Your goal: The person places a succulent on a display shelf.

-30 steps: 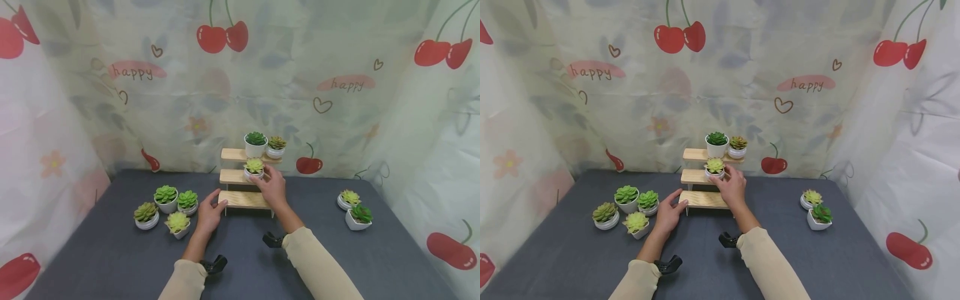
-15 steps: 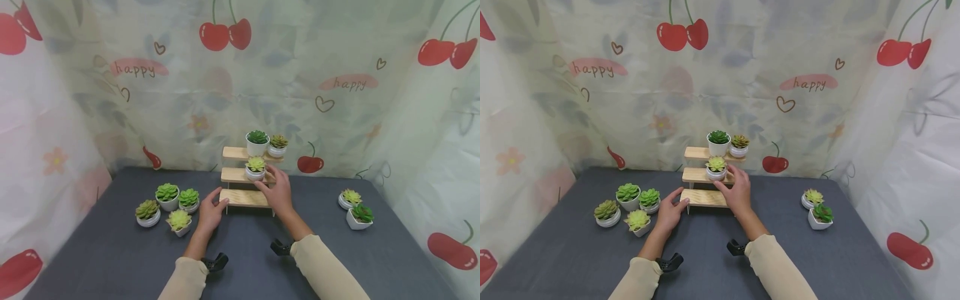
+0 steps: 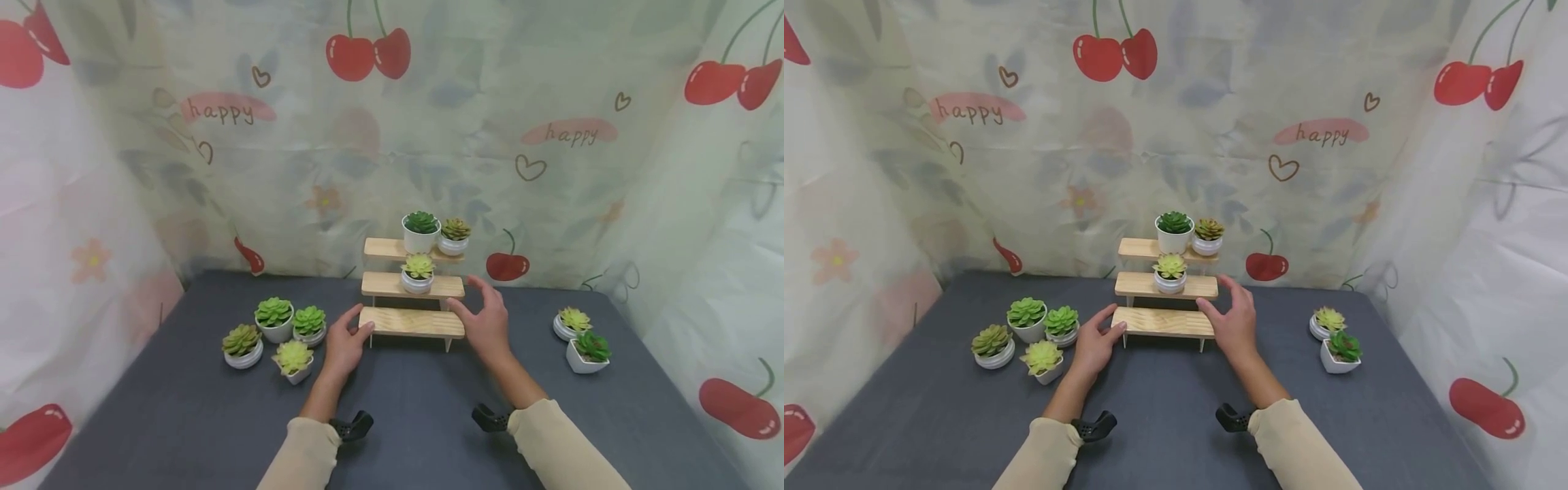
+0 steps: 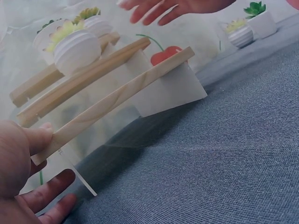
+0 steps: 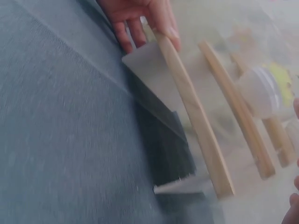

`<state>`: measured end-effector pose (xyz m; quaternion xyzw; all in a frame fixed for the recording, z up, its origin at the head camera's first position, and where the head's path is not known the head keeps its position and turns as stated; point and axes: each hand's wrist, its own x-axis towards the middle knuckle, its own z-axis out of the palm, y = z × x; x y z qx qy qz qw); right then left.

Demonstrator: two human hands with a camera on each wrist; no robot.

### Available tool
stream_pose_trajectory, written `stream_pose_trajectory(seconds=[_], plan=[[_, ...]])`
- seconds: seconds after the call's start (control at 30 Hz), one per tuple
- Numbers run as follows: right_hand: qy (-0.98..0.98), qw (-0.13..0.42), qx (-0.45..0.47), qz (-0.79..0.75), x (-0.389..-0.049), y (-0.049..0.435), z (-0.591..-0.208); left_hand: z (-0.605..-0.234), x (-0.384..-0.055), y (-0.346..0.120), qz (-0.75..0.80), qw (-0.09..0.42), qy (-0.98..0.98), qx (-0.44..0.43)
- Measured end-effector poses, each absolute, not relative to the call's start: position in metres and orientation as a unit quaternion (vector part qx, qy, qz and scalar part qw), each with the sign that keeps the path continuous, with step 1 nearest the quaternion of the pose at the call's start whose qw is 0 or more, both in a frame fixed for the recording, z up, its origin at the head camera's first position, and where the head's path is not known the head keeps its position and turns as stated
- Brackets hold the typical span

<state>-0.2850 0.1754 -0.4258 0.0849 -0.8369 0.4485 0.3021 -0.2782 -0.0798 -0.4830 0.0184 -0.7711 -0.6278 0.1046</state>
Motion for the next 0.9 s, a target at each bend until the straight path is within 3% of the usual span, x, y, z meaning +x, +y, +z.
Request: stream_pose_trajectory(seconds=[0.9], plan=[[-0.886, 0.379, 0.048, 0.264, -0.243, 0.315, -0.44, -0.48, -0.278, -0.079, -0.629, 0.102, -0.77, 0.026]])
